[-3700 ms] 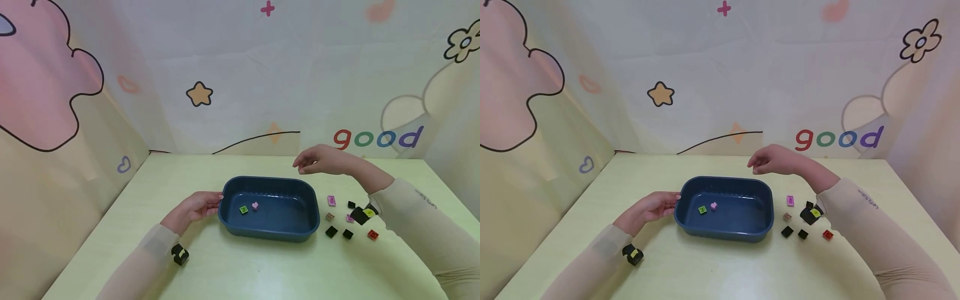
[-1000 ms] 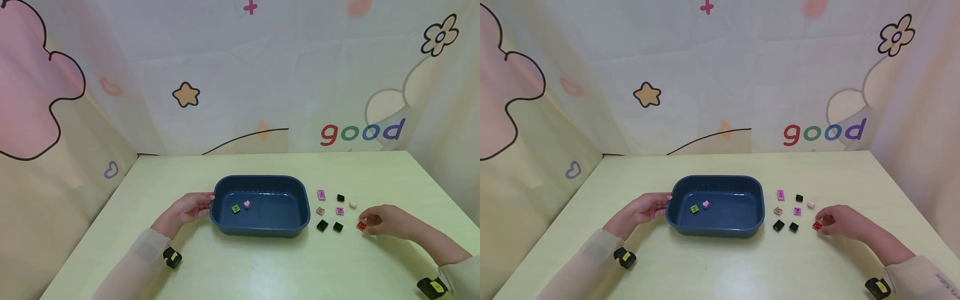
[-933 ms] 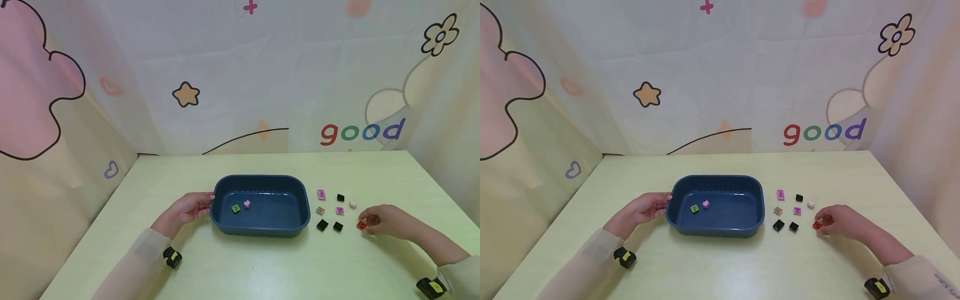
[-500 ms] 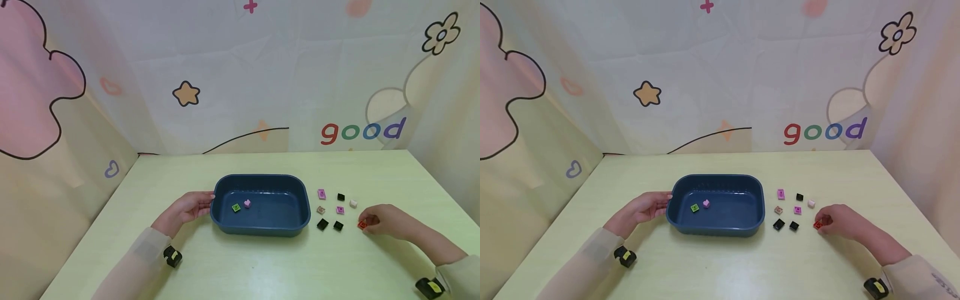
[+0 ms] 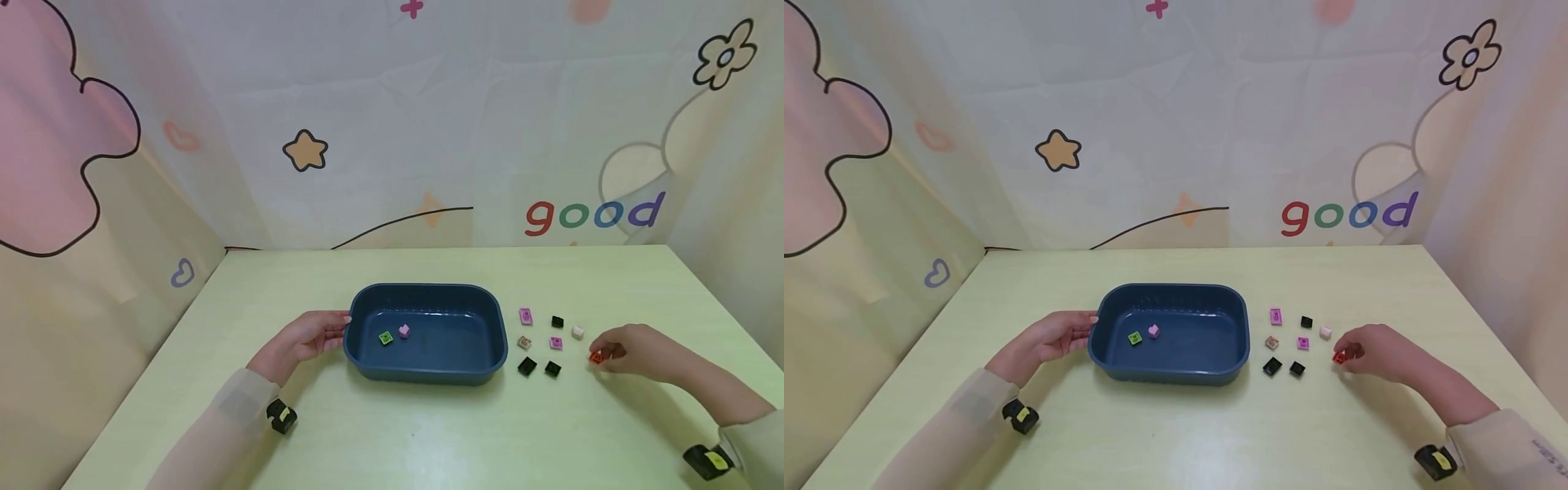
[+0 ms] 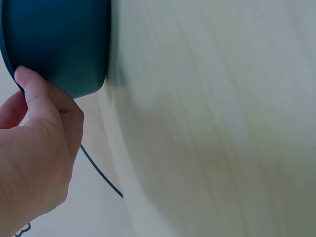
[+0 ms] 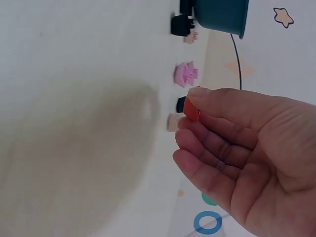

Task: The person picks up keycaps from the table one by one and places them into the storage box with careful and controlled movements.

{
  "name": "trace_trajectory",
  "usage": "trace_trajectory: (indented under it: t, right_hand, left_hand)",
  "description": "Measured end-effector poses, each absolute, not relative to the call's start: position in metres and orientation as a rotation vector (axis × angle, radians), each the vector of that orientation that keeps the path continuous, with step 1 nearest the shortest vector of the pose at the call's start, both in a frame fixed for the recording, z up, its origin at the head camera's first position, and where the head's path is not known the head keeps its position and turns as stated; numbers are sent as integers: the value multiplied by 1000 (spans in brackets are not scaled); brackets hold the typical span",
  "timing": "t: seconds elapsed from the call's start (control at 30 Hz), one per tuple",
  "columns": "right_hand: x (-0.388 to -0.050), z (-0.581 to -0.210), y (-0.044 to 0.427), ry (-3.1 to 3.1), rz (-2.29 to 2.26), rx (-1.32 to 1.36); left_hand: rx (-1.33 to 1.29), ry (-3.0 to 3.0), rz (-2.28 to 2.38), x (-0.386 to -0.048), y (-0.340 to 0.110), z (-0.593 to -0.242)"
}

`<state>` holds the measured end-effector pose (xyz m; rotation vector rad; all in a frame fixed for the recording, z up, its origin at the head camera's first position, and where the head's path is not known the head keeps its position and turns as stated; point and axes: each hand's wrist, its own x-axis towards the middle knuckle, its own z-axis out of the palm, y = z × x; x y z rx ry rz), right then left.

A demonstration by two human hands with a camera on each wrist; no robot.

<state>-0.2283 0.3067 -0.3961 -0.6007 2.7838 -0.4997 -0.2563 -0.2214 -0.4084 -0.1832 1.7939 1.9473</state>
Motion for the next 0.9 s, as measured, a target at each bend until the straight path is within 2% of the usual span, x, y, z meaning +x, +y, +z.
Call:
trace_trajectory:
  t: [0.9]
  right_hand:
    - [-249, -321, 288, 2838, -493, -652]
  left_hand:
    - [-204, 1781, 1957, -256, -220, -408]
